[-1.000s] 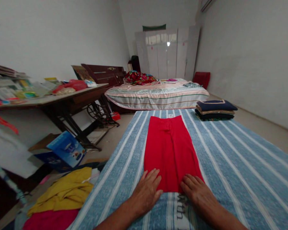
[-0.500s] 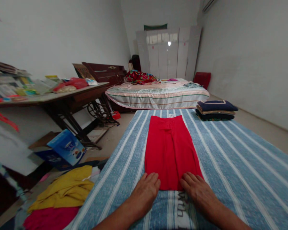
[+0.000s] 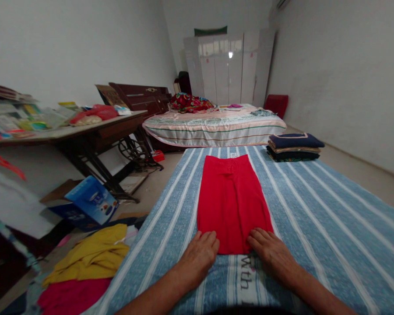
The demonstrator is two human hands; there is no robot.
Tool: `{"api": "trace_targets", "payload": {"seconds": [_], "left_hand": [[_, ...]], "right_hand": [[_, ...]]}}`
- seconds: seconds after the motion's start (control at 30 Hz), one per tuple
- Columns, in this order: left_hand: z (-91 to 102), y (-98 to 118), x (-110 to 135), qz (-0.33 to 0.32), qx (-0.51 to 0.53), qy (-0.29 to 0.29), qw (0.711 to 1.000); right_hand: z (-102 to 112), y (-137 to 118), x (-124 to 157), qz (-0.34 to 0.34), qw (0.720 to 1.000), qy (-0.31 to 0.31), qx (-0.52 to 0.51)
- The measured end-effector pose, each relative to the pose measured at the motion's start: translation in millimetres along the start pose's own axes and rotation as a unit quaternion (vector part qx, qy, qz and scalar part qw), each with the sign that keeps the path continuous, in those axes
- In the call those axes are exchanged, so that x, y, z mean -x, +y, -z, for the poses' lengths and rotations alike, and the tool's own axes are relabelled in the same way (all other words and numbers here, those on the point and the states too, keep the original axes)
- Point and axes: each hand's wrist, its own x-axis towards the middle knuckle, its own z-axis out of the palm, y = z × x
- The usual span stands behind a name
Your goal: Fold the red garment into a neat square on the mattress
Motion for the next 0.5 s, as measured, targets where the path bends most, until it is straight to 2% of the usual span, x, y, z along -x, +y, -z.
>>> {"api": "trace_targets", "payload": {"seconds": [0.2, 0.5], "left_hand": [[2.7, 5.8, -3.4, 0.001, -0.029, 0.013, 0.999], [-15.2, -2.5, -2.8, -0.003, -0.018, 0.017, 1.000]], "right_hand": [[7.1, 2.3, -4.8, -0.017, 0.998, -0.042, -0.045], [12.2, 7.2, -10.9, -0.036, 0.993, -0.071, -0.091]]}}
